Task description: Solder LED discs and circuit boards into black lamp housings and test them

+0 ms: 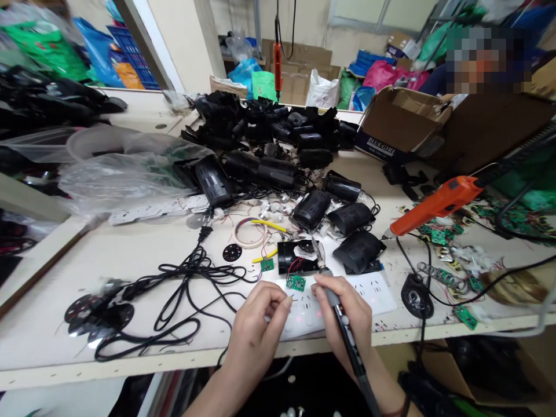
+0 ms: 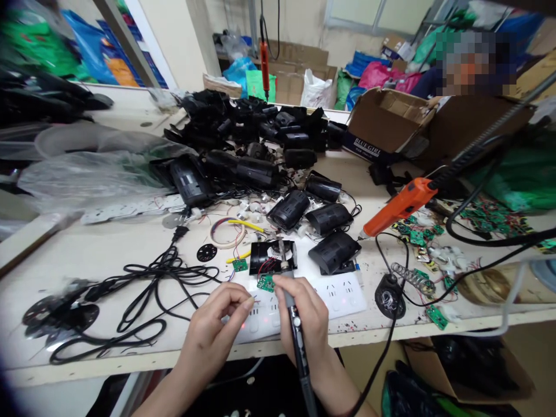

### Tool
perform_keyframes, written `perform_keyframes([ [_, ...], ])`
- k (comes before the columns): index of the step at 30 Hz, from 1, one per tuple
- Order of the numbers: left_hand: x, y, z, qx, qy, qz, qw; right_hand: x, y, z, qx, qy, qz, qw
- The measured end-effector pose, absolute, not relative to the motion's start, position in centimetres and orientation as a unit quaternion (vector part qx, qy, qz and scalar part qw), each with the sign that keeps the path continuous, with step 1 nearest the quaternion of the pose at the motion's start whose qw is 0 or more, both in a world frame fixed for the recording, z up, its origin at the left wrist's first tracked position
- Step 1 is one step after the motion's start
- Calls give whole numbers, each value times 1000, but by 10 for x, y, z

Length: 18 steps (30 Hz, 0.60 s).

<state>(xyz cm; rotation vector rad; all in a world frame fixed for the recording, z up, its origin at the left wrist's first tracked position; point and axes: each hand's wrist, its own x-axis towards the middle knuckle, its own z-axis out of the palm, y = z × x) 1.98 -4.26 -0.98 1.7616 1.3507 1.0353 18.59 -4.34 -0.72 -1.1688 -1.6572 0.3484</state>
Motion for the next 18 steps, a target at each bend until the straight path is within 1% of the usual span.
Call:
perform_keyframes([
  [6,22,-42,-10,711,489,402,306,175,-46,-12,-468,-694,228,497],
  [13,21,-41,-6,743,442,409,292,173,-45,-12,-482,-659,253,520],
  [18,24,-39,-3,748,446,399,285,174,-47,-10,-504,-618,277,536],
])
